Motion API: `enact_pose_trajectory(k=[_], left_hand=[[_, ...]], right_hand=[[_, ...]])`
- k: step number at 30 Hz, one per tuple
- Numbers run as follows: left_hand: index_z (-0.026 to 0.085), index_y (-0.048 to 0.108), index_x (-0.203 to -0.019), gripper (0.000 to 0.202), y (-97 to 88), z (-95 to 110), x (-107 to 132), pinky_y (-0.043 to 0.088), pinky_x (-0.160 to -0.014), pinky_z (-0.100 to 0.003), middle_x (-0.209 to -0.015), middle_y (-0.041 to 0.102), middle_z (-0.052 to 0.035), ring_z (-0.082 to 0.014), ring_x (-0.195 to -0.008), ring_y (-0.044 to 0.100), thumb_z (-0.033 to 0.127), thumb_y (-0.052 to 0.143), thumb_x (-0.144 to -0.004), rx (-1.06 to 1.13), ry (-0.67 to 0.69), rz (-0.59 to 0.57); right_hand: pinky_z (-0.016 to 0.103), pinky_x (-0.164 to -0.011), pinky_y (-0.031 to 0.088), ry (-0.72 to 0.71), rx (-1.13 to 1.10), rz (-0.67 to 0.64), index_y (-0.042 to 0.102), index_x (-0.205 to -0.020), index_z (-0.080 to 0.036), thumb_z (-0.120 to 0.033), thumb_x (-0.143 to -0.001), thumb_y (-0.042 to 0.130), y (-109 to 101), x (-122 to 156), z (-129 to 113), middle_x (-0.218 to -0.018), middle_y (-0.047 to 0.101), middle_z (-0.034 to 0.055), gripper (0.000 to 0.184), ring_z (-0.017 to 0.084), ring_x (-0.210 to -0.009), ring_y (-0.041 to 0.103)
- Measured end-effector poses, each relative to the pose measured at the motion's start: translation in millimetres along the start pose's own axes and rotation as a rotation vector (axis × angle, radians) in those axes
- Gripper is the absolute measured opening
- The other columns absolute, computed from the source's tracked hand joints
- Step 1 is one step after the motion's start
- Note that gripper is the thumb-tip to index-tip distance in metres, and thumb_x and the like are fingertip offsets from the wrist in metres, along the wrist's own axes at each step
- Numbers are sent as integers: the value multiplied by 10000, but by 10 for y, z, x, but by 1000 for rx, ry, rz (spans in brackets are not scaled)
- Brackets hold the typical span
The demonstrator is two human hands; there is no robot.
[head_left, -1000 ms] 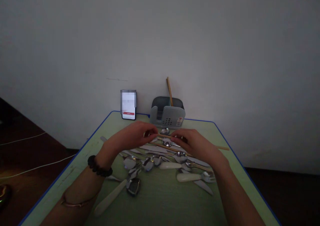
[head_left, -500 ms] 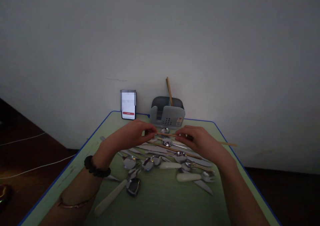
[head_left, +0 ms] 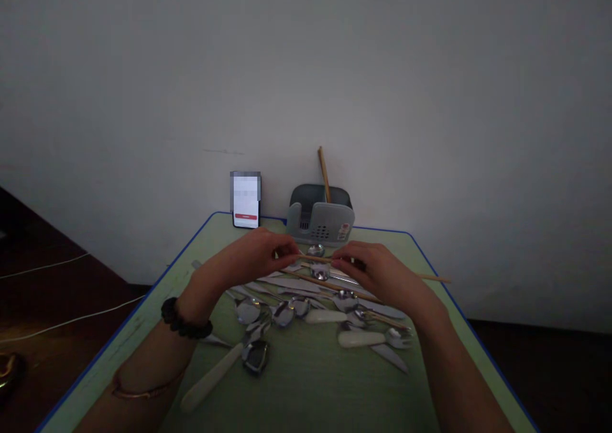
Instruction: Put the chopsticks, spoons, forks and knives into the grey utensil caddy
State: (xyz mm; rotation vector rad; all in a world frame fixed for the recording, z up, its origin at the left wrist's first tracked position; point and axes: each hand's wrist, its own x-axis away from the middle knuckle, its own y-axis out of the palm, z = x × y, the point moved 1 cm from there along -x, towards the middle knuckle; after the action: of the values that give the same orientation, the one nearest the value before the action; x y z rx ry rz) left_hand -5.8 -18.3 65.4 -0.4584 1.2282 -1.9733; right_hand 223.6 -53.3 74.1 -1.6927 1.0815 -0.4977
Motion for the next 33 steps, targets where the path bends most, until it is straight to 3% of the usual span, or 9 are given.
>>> enact_pose_trajectory(k=[10, 16, 23, 33], left_hand=[[176, 653, -886, 236, -2, 14, 15, 423, -659, -223, -803, 688, -15, -124, -710, 596, 359, 505, -874, 14, 22, -13], [175, 659, -901, 264, 3, 56, 15, 346, -557, -201, -703, 648, 3, -95, -585, 516, 324, 441, -907, -21, 61, -65], [168, 643, -877, 212, -24, 101, 27, 340, -586, -213, -700, 624, 8, -101, -612, 512, 286, 466, -884, -52, 64, 10], [184, 650, -934, 189, -39, 130, 55, 378, -622, -209, -745, 665, 13, -99, -645, 561, 236, 486, -857, 17, 94, 50]], right_hand=[[244, -638, 400, -39, 53, 52, 651, -872, -191, -266, -869, 557, -5, 10, 31, -819, 645, 32, 120, 135, -696, 575], [246, -649, 425, -47, 61, 81, 647, -898, -177, -230, -854, 580, 11, 5, -2, -863, 634, 45, 97, 139, -725, 582], [285, -755, 460, -44, 53, 89, 679, -994, -197, -283, -908, 498, 22, -4, -47, -943, 667, 62, 219, 172, -851, 607], [260, -723, 464, -101, 81, 175, 688, -966, -206, -278, -892, 531, -55, 42, -30, -899, 670, 44, 188, 156, -820, 621]])
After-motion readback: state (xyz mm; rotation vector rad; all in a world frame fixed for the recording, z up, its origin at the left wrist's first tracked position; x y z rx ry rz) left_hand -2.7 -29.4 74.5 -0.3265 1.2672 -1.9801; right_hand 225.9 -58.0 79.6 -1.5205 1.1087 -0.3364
